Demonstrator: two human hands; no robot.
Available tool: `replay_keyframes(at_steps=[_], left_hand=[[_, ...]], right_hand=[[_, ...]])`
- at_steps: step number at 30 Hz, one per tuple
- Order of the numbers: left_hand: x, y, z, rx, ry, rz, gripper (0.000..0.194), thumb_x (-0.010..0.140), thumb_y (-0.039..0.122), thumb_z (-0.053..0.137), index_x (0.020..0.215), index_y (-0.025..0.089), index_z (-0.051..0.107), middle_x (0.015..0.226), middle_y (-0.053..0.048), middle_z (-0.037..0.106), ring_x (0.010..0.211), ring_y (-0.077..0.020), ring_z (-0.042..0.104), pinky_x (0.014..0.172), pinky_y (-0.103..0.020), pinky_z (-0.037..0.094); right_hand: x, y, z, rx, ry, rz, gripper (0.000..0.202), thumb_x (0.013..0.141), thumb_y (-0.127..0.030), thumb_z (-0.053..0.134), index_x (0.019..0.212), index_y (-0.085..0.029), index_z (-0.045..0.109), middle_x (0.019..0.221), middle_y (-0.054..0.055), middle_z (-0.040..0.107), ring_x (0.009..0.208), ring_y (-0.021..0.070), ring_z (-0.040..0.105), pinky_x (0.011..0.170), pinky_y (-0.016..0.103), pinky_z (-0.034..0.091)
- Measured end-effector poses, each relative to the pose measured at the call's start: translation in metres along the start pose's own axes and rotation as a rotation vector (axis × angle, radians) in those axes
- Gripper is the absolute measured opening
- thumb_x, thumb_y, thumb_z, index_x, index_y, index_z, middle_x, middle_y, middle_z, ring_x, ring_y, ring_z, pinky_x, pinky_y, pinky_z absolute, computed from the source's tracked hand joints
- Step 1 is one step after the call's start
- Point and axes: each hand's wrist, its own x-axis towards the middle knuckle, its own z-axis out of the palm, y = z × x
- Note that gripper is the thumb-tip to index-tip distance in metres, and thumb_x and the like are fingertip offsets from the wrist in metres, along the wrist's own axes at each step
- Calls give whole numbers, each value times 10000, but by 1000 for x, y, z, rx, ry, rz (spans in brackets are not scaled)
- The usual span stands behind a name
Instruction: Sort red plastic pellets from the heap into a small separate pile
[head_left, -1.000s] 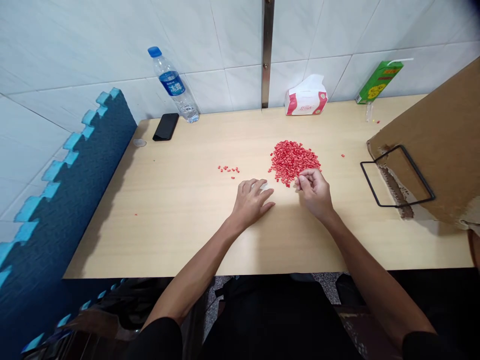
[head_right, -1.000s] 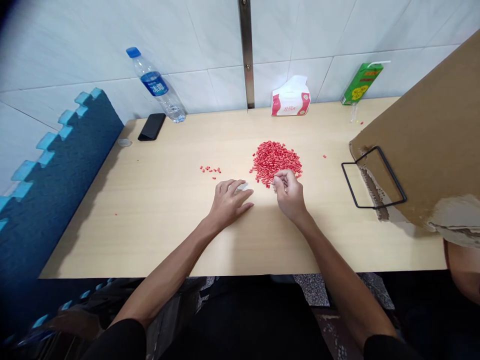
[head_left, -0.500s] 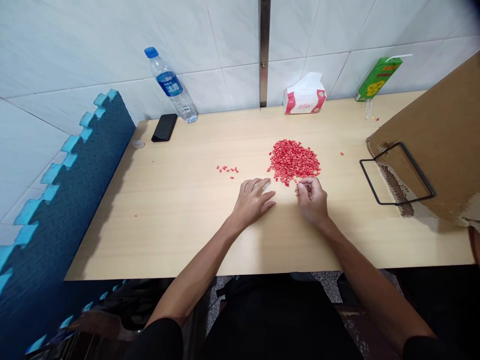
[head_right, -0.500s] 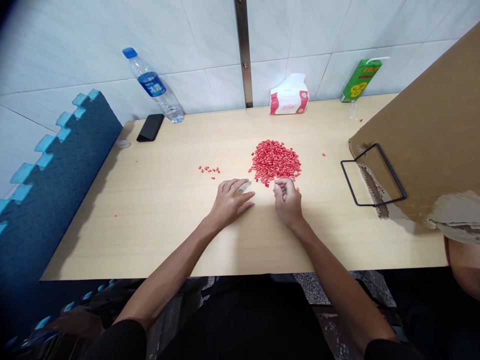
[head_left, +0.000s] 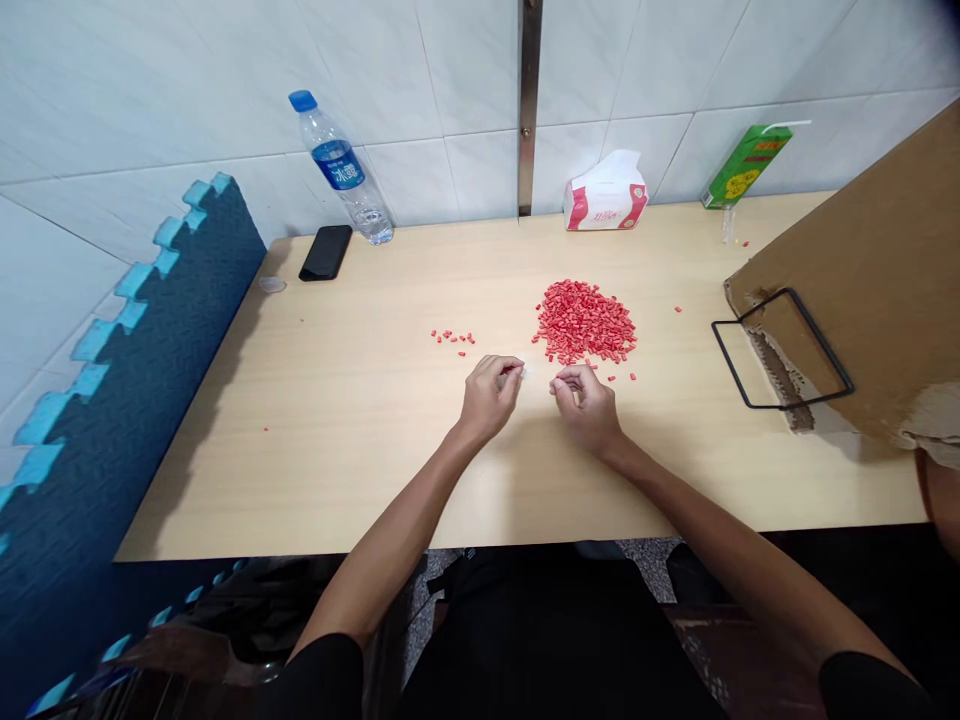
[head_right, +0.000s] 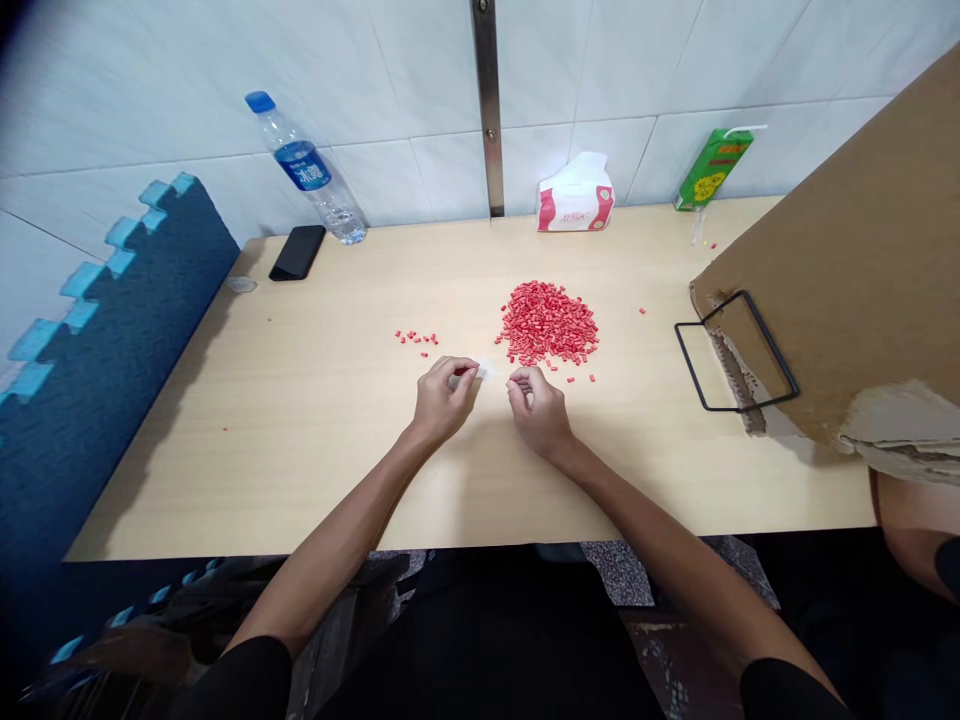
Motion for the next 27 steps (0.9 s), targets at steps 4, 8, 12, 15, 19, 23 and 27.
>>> replay_keyframes(at_steps=[4,8,12,15,19,23,27], left_hand=[[2,-1,0,-26,4,-32,95,858,189,513,861,176,607,864,-43,636,835,-150,588,727,-273,471],[0,0,1,-87,-9,-69,102,859,202,510,886,173,604,851,-38,633,782,-136,589,704,-263,472],[-1,2,1,-116,-30,-60,114,853,215,520,887,177,622,846,-35,640,775,-133,588,716,-267,471],[-1,3,1,-136,-46,-63,127,851,226,524,885,178,636,840,-33,645,771,-131,593,707,-264,470],[-3,2,1,-180,-67,-85,112,838,228,536,868,178,632,824,-26,653,750,-127,598,704,-260,481],[-4,3,2,-249,-88,-56,173,837,210,534,991,174,602,807,-14,638,723,-111,593,698,-240,488],[-4,7,1,-178,-90,19,234,868,201,498,1075,190,607,885,-36,640,801,-126,603,752,-260,491]], right_hand=[[8,-2,16,124,24,94,132,822,-325,557,866,-201,548,751,35,664,691,173,667,675,303,537],[12,-1,27,196,68,133,186,806,-354,571,897,-193,584,754,39,679,690,176,674,696,318,550],[12,1,26,214,8,127,230,797,-357,585,946,-189,636,813,53,698,748,185,685,734,331,558],[12,2,23,260,-49,141,232,799,-362,591,941,-188,651,819,55,705,746,190,692,712,328,564],[13,-1,21,243,-127,130,248,799,-363,597,962,-190,669,857,60,718,768,193,694,714,327,563],[12,-4,19,205,-160,104,250,811,-357,582,976,-197,682,910,59,725,807,195,691,756,339,559],[11,-4,19,237,-174,89,239,823,-353,577,976,-198,675,906,54,722,816,194,692,777,350,561]])
